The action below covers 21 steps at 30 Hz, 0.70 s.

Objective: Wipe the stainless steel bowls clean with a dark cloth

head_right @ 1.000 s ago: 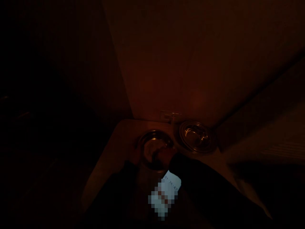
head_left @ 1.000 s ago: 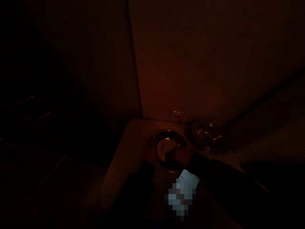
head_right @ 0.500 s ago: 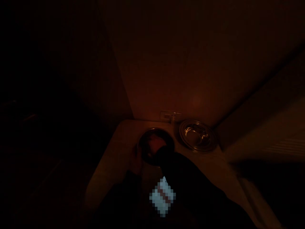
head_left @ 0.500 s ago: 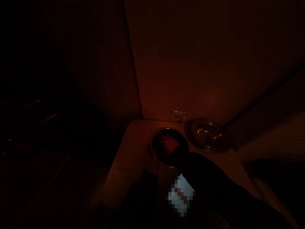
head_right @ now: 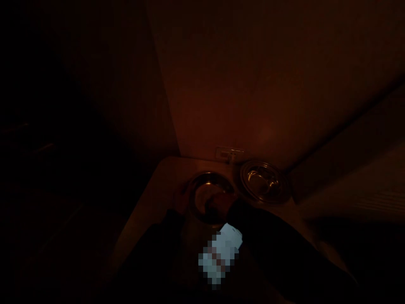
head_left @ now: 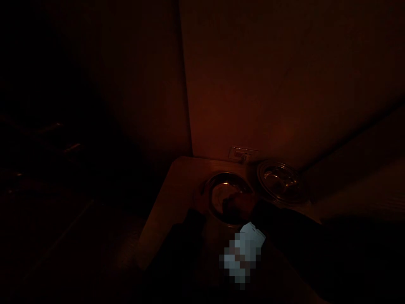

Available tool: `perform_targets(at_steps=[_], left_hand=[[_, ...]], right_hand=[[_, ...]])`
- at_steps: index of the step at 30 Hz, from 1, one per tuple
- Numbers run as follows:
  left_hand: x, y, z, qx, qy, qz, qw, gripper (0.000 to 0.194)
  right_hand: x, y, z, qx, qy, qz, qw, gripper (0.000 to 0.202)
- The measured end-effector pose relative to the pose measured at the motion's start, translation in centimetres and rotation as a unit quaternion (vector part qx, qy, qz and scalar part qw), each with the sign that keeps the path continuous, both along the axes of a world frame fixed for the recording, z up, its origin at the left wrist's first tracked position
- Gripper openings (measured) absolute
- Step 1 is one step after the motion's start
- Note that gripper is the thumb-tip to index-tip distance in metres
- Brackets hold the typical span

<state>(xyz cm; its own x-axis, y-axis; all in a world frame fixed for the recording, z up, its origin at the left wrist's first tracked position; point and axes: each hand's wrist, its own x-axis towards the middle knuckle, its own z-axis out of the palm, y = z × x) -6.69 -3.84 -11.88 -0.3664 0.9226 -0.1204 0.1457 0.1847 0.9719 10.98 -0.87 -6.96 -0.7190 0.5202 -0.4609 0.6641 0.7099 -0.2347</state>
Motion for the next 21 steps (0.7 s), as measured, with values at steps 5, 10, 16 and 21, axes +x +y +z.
perform_targets(at_steps=[5, 10, 16, 21], left_hand=[[-0.1, 1.4, -0.2, 0.006, -0.051, -0.037, 0.998, 0.031], [0.4, 0.0, -0.8, -0.003, -0.032, -0.006, 0.999, 0.035], [2.0, -2.1, -1.2, 0.008, -0.016, 0.068, 0.998, 0.036], [0.5, -0.5, 0.1, -0.004, -0.017, -0.007, 1.0, 0.035]], right_hand=[[-1.7, 0.3, -0.4, 0.031, 0.01, -0.024, 0.999, 0.03], [-4.0, 2.0, -0.9, 0.097, 0.016, -0.089, 0.991, 0.032], [-4.5, 1.7, -1.3, 0.121, 0.019, -0.079, 0.989, 0.033], [-2.6, 0.7, -0.5, 0.039, -0.004, 0.031, 0.999, 0.029]])
